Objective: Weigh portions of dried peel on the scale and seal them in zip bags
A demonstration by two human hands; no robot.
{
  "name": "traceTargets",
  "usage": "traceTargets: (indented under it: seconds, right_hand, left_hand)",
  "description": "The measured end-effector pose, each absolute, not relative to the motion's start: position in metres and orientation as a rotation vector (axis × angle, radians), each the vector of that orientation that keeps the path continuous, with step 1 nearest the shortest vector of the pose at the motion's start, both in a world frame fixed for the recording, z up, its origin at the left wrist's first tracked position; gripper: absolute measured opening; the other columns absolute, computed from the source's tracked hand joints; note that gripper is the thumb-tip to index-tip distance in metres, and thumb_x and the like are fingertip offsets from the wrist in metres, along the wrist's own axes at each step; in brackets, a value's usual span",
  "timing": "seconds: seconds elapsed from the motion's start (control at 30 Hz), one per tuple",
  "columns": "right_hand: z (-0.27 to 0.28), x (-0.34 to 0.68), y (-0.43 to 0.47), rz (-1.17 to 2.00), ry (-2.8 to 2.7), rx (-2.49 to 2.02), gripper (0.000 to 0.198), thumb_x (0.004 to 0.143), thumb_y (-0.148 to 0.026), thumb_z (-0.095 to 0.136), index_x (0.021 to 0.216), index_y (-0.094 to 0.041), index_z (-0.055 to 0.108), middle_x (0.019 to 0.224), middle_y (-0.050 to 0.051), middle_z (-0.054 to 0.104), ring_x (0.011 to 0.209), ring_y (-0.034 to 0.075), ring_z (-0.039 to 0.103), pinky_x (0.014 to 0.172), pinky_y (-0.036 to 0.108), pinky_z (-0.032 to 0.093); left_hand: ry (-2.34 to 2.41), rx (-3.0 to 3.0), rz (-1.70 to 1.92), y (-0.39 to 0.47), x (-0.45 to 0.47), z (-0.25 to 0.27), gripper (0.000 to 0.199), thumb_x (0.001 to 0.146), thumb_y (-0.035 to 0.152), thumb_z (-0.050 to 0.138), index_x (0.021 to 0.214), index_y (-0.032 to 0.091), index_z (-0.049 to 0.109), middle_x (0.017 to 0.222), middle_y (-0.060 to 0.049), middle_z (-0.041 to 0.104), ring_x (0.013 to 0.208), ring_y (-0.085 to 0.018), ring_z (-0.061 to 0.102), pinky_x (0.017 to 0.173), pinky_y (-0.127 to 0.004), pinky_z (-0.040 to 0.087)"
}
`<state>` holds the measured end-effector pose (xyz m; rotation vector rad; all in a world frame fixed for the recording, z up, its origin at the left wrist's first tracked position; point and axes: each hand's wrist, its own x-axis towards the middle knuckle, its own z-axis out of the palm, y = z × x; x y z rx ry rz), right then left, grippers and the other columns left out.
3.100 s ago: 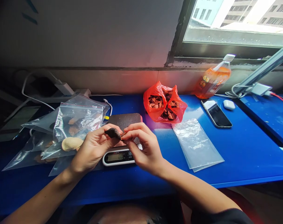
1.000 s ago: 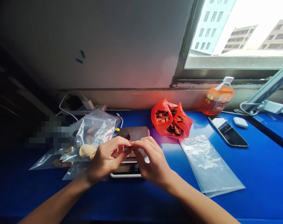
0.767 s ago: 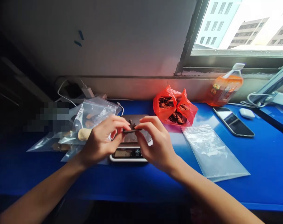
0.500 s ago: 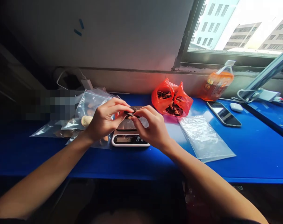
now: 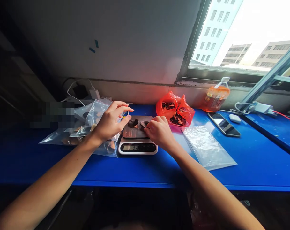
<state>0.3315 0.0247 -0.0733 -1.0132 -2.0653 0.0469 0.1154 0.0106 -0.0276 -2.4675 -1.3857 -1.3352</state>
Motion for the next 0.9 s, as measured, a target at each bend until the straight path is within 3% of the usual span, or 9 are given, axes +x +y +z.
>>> traceTargets:
  seconds: [0.13,0.3,0.4,0.47,0.67,0.77,0.9]
  right_hand:
    - [-0.061,0.336,0.023,-0.019,-1.992,-0.922,0.012,0.085,-0.035,0.066,0.083,-0.023,0.070,0.093,0.007,0.067,0.099,0.025,0.057,0.089,0.045,0.045]
    - [-0.048,0.373,0.044,-0.100,-1.680,-1.113,0.018,0.086,-0.036,0.058,0.079,-0.021,0.067,0.084,0.007,0.070,0.084,0.023,0.062,0.082,0.041,0.048]
    - [-0.056,0.408,0.070,0.020,-1.479,-1.388,0.023,0.083,-0.032,0.055,0.091,-0.017,0.069,0.088,0.012,0.073,0.076,0.023,0.065,0.074,0.038,0.050]
    - [-0.063,0.428,0.083,0.033,-1.392,-1.503,0.028,0.080,-0.026,0.051,0.097,-0.013,0.070,0.092,0.015,0.073,0.078,0.024,0.066,0.072,0.037,0.051]
    - [-0.053,0.432,0.091,-0.279,-2.017,-1.636,0.020,0.073,-0.014,0.049,0.065,-0.019,0.066,0.079,0.009,0.071,0.067,0.020,0.062,0.063,0.030,0.044]
    - [-0.043,0.412,0.090,-0.382,-2.165,-1.661,0.017,0.073,-0.013,0.053,0.068,-0.018,0.068,0.081,0.011,0.072,0.069,0.021,0.064,0.061,0.030,0.042]
    - [-0.050,0.400,0.097,-0.340,-2.172,-1.697,0.019,0.073,-0.016,0.062,0.087,-0.014,0.074,0.091,0.014,0.075,0.077,0.022,0.067,0.065,0.029,0.044]
  left_hand:
    - [-1.381,-2.469,-1.317,0.011,0.115,-0.029,0.018,0.088,0.019,0.057,0.100,0.016,0.069,0.111,-0.010,0.061,0.107,-0.023,0.061,0.100,-0.041,0.049]
    - [-1.469,-2.621,-1.239,0.013,0.106,-0.007,0.019,0.086,0.027,0.057,0.096,0.019,0.071,0.104,-0.008,0.068,0.099,-0.023,0.064,0.090,-0.038,0.052]
    - [-1.511,-2.671,-1.210,0.017,0.096,0.018,0.021,0.085,0.033,0.058,0.095,0.022,0.072,0.103,-0.006,0.071,0.092,-0.022,0.066,0.080,-0.033,0.053]
    - [-1.472,-2.621,-1.207,0.020,0.088,0.029,0.021,0.085,0.034,0.058,0.096,0.023,0.072,0.103,-0.005,0.072,0.093,-0.023,0.066,0.082,-0.033,0.051]
    - [-1.422,-2.589,-1.168,0.035,0.050,0.007,0.020,0.084,0.037,0.058,0.090,0.026,0.073,0.099,-0.004,0.073,0.096,-0.027,0.066,0.090,-0.037,0.048]
    - [-1.389,-2.525,-1.178,0.038,0.033,-0.007,0.019,0.086,0.037,0.056,0.088,0.026,0.072,0.095,-0.005,0.073,0.093,-0.027,0.067,0.088,-0.037,0.049]
    - [-1.339,-2.484,-1.100,0.034,0.027,-0.011,0.021,0.088,0.034,0.052,0.090,0.025,0.071,0.096,-0.005,0.072,0.094,-0.026,0.065,0.091,-0.038,0.048]
